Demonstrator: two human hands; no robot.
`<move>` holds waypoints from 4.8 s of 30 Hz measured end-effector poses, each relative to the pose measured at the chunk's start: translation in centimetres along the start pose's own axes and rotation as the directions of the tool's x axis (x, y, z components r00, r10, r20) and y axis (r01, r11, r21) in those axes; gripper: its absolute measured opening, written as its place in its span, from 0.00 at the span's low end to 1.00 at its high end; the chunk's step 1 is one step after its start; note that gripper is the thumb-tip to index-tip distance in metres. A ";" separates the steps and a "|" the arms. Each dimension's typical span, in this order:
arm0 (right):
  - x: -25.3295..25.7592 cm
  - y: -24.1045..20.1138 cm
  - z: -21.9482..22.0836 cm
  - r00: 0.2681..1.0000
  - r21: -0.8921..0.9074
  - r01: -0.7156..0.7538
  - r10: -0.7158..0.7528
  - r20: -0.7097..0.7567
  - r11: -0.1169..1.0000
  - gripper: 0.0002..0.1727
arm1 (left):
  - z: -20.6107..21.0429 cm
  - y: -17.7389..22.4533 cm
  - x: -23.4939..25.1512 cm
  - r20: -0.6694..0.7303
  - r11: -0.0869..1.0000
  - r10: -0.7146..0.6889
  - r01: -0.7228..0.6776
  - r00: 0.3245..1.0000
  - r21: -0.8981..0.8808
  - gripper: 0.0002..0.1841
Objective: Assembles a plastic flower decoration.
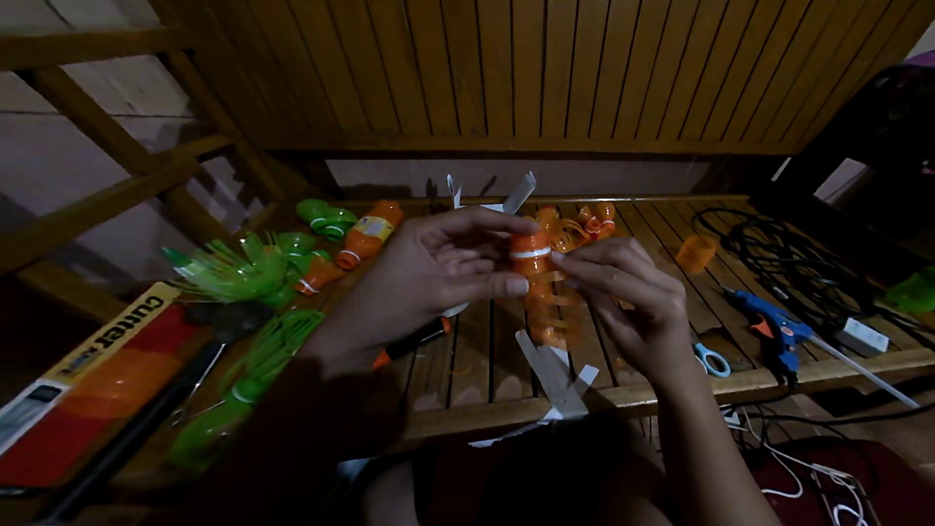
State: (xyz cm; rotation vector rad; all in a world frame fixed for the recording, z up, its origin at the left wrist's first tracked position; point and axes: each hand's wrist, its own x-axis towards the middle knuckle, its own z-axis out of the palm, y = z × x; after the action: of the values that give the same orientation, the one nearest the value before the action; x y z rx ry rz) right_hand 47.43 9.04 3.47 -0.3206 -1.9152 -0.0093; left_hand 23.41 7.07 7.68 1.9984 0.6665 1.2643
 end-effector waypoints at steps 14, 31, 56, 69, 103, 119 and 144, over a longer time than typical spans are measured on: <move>0.0 -0.2 0.1 1.000 -0.008 -0.017 0.017 -0.001 1.000 0.11 | 0.1 -0.3 -0.1 -0.034 0.998 0.058 -0.058 0.998 0.013 0.18; 0.0 -0.2 0.1 1.000 0.062 -0.002 0.003 -0.025 0.998 0.10 | 0.0 0.3 -0.3 0.006 0.998 -0.059 0.059 0.998 -0.010 0.21; -0.1 -0.4 0.7 0.996 0.138 -0.060 0.067 -0.053 0.989 0.09 | 0.4 -0.1 -0.5 -0.034 0.987 -0.057 0.051 0.998 -0.151 0.19; -0.3 -0.6 1.2 0.974 0.311 -0.151 0.194 -0.114 0.938 0.08 | 1.7 -0.4 -0.9 -0.109 0.962 0.249 -0.233 0.962 0.144 0.24; -0.2 -2.7 4.2 0.933 0.311 -0.052 0.158 -0.325 0.949 0.06 | 7.4 -3.8 -0.2 -0.497 0.669 0.742 -0.464 0.449 0.581 0.08; 0.4 -3.6 5.3 0.813 0.369 -0.193 0.359 -0.458 0.909 0.11 | 10.9 -4.2 1.2 -0.700 0.802 0.583 -0.428 0.411 0.417 0.11; 6.2 0.6 2.8 0.895 0.367 -0.221 0.337 -0.292 0.904 0.06 | 0.0 1.2 5.4 -0.203 0.830 0.462 -0.341 0.863 0.441 0.08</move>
State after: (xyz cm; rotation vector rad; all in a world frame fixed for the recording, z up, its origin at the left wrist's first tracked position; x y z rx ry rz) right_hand 43.00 11.45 8.05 -0.3455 -1.4690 0.4169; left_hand 25.60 10.13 11.68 2.3874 0.7006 1.8433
